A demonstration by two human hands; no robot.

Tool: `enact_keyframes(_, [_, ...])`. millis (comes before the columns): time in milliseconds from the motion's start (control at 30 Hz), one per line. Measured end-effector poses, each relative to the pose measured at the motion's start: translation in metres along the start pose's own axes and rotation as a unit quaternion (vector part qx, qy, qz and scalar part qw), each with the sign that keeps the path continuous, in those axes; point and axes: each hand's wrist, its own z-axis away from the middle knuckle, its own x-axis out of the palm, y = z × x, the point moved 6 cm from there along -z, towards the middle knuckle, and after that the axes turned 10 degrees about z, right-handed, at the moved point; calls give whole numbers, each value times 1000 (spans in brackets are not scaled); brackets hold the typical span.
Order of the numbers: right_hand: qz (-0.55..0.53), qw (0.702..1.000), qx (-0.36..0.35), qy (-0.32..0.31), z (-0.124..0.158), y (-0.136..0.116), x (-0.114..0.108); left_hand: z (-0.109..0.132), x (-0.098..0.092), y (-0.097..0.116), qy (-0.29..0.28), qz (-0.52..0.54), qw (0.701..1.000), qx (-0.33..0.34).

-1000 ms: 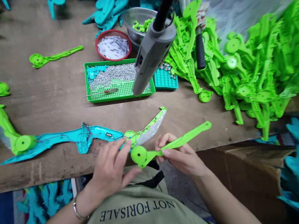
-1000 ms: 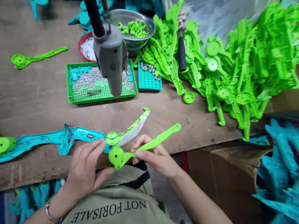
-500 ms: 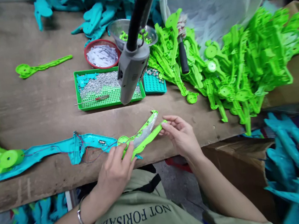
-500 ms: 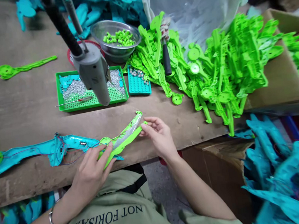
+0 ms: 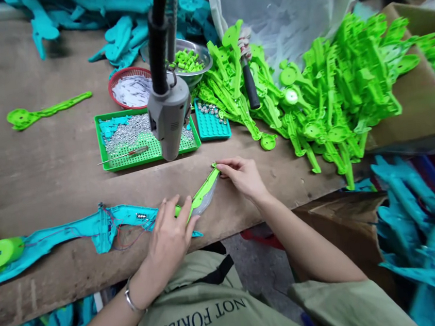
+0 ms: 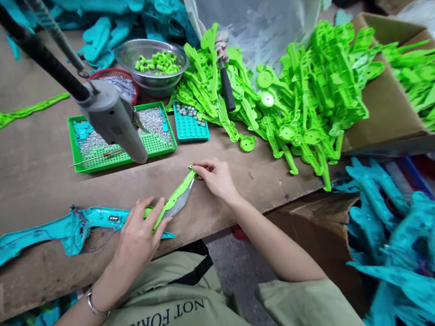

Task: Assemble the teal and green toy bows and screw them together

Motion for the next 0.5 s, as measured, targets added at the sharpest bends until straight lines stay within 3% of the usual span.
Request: enact_keyframes(500, [-64,995,68,-46,-7,-3,2,-8,0,-7,-18,19,1000,12])
